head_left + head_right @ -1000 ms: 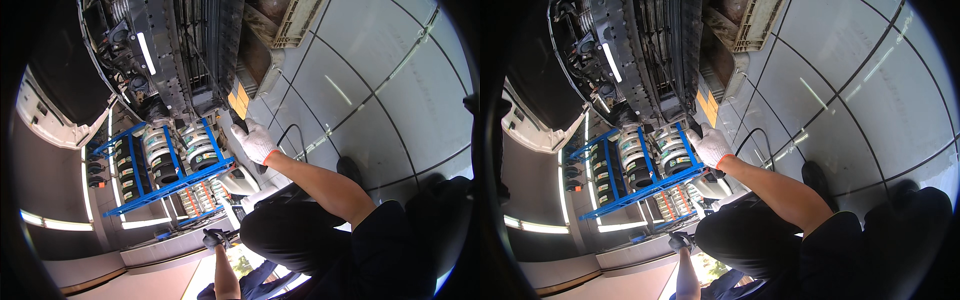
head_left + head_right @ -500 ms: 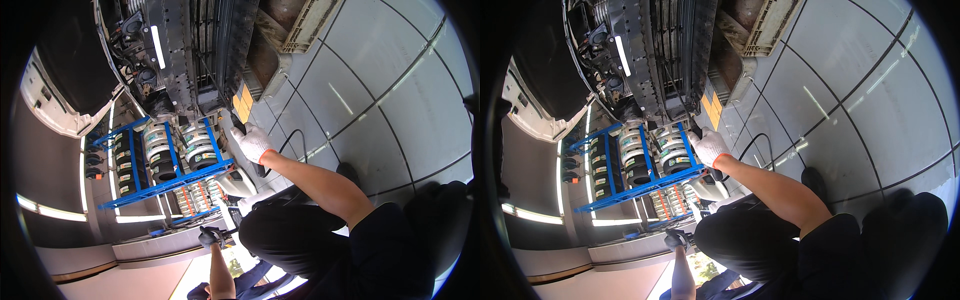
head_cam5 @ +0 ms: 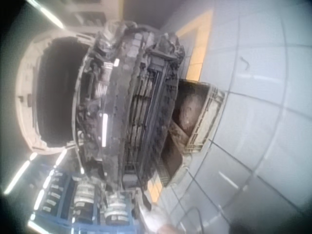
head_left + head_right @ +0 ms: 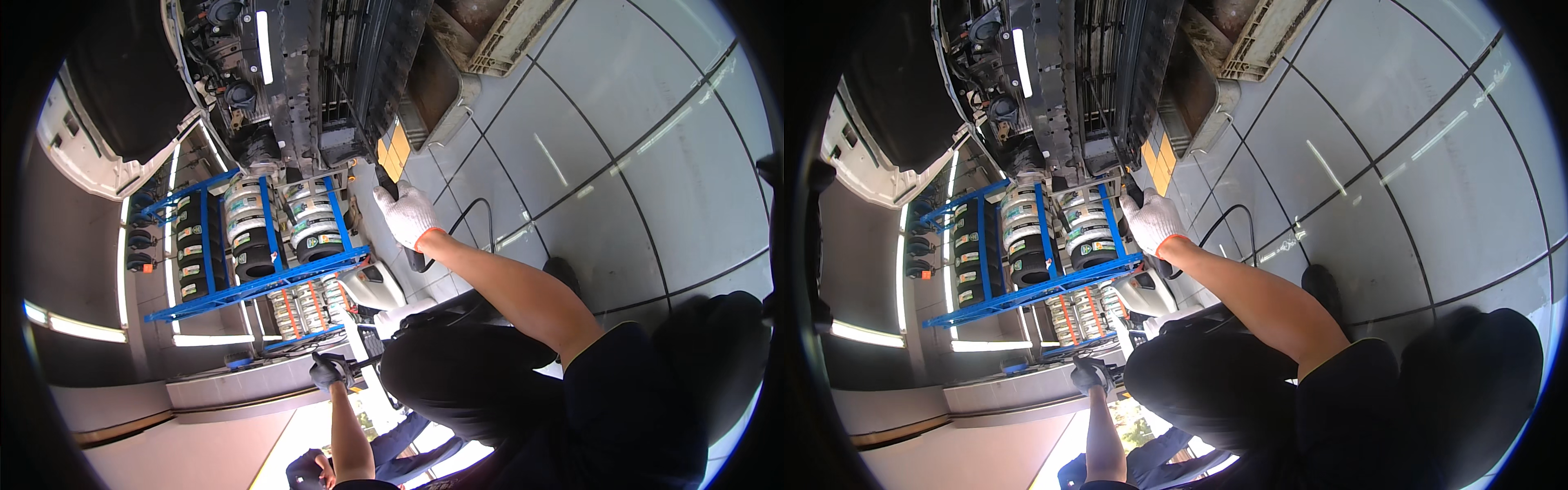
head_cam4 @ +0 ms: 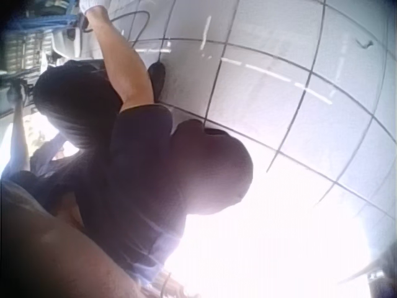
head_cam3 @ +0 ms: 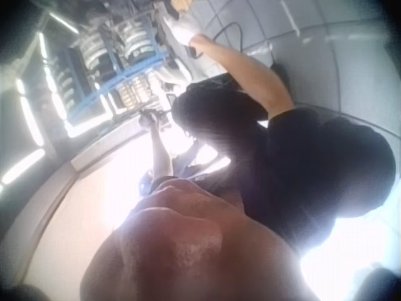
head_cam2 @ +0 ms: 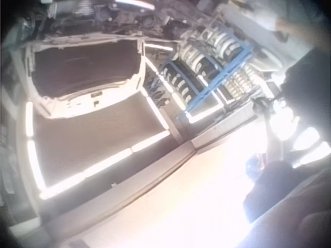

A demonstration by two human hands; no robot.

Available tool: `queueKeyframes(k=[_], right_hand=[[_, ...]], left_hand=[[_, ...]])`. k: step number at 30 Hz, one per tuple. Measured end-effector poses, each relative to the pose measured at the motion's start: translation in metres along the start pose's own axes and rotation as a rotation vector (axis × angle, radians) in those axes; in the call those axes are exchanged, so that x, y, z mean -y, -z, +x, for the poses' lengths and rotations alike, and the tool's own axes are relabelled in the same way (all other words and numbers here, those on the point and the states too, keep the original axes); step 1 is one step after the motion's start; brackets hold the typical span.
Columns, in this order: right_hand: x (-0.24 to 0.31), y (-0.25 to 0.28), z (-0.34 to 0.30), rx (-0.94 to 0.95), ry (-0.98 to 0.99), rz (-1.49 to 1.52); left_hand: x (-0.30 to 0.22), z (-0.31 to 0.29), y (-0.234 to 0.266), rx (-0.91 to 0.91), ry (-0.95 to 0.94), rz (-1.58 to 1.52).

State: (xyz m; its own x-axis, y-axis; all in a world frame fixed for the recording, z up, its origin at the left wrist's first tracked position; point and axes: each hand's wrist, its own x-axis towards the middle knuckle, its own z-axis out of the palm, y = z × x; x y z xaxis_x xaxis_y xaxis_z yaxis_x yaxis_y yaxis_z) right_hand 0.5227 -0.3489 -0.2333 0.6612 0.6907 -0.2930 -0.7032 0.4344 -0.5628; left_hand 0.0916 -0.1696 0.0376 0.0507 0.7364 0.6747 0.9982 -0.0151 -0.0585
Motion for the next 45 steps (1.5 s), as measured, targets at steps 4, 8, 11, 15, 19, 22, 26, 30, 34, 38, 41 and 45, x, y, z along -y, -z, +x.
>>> queueKeyframes(k=[4, 8, 11, 15, 19, 22, 26, 30, 34, 38, 41, 45], right_hand=[[-0.007, 0.000, -0.016, 0.049, -0.053, -0.028], [-0.011, 0.001, -0.023, 0.093, -0.118, -0.033], [-0.014, 0.001, -0.013, 0.073, -0.048, -0.070], [-0.020, -0.009, 0.002, -0.092, 0.086, -0.159], [-0.022, -0.011, 0.004, 0.032, -0.082, 0.060], [-0.017, -0.002, 0.007, 0.067, -0.113, 0.061], [-0.009, 0.005, 0.019, 0.081, -0.055, 0.021], [-0.011, -0.002, 0.035, 0.074, -0.045, 0.017], [-0.022, -0.009, 0.050, 0.042, -0.037, 0.035], [-0.032, -0.013, 0.052, 0.101, -0.102, -0.031], [-0.036, -0.012, 0.046, 0.138, -0.168, 0.097], [-0.033, -0.010, 0.042, 0.131, -0.150, 0.212]], left_hand=[[0.013, 0.007, -0.007, 0.058, -0.050, -0.121], [0.019, 0.015, -0.012, 0.010, -0.050, -0.065], [0.024, 0.019, -0.016, -0.002, -0.056, -0.101], [0.035, 0.027, -0.018, 0.067, -0.092, -0.236], [0.033, 0.029, -0.019, 0.075, -0.041, -0.245], [0.024, 0.020, -0.015, 0.151, -0.040, -0.373], [0.008, 0.005, -0.009, 0.063, -0.051, -0.203], [0.003, -0.002, -0.006, 0.077, -0.080, -0.238], [0.006, 0.002, -0.007, 0.108, -0.084, -0.258], [0.009, 0.010, -0.001, 0.215, -0.100, -0.321], [0.007, 0.023, 0.026, 0.515, 0.112, -0.295], [0.005, 0.054, 0.092, 0.487, -0.010, -0.278]])
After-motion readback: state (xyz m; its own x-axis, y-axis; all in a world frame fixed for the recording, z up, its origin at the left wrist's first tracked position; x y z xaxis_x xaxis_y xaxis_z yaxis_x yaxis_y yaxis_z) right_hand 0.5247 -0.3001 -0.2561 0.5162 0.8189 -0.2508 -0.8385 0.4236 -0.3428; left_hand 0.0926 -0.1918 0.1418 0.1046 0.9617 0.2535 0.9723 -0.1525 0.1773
